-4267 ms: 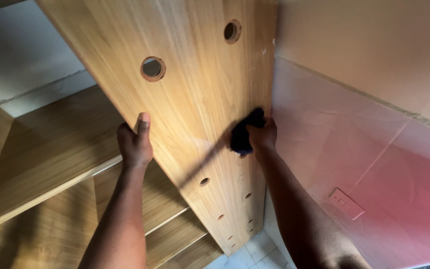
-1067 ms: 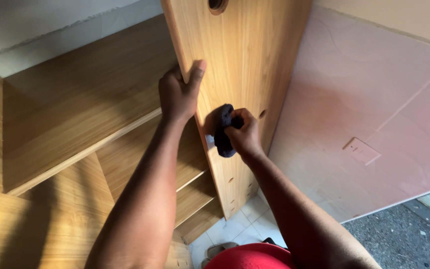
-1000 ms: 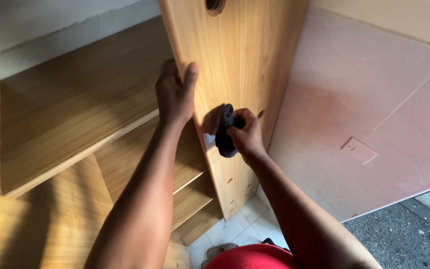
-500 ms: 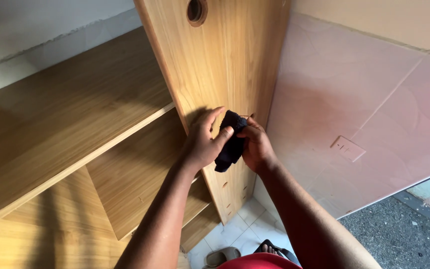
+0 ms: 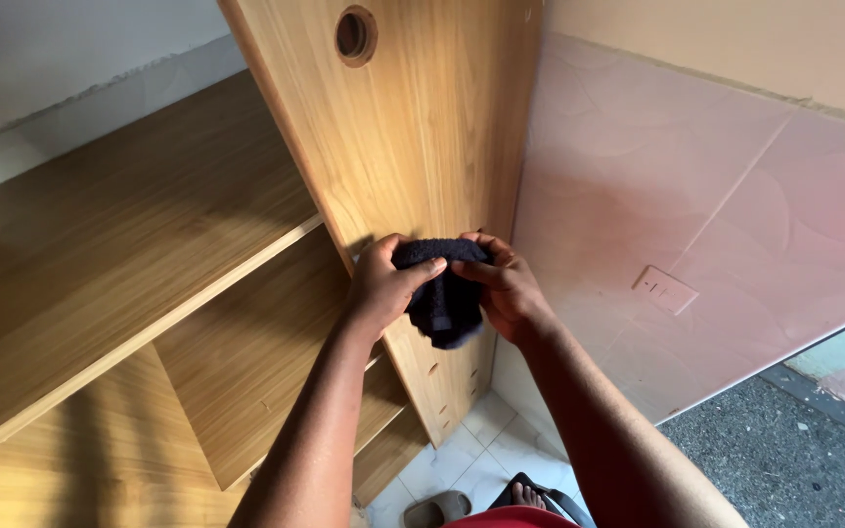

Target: Wiping down a wooden shelf unit using a dark cloth.

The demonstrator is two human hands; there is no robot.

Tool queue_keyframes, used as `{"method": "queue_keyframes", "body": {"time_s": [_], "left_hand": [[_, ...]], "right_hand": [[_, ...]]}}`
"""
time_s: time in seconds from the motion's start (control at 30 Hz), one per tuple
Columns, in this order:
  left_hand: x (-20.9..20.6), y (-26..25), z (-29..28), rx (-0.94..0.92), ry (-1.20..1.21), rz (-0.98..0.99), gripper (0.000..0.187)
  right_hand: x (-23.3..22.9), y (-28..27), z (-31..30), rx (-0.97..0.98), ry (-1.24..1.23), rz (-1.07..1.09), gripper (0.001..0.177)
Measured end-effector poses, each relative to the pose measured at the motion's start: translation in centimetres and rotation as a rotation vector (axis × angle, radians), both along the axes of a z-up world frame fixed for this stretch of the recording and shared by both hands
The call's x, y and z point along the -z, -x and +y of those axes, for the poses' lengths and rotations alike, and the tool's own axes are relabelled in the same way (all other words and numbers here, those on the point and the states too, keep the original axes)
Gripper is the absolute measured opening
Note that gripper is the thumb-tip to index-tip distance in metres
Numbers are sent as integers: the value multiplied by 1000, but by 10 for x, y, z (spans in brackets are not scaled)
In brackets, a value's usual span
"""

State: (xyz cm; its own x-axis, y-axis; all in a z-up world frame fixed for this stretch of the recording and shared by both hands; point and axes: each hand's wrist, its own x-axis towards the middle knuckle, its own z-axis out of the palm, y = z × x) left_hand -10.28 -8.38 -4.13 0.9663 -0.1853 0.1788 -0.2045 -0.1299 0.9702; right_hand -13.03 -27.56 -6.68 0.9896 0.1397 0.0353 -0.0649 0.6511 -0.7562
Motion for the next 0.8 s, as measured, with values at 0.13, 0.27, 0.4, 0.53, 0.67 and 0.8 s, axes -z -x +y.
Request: {"method": "queue_keyframes", "body": {"time_s": [0.13,0.27,0.4,0.53,0.67,0.8], "left_hand": [[7,-5,2,-60,-106,-56,32],[19,-12,-5,-124,-103,-1,30],[-11,6,-21,-265,-279,72,34],[-28,14,-36,-353,-382,158,36],[-24,2,-34,-371,-392,79,41],[-30,2,-28,-259,-222,-25,44]], "right_hand": [[11,-8,-11,82,96,61,46],[20,-17,-6,280,353,108,42],[-1,-12,11,604,815,231,38],[-24,3,31,736,968,170,36],[-22,7,39,691,841,-44,23],[-11,2,37,539,639,-118,16]]}}
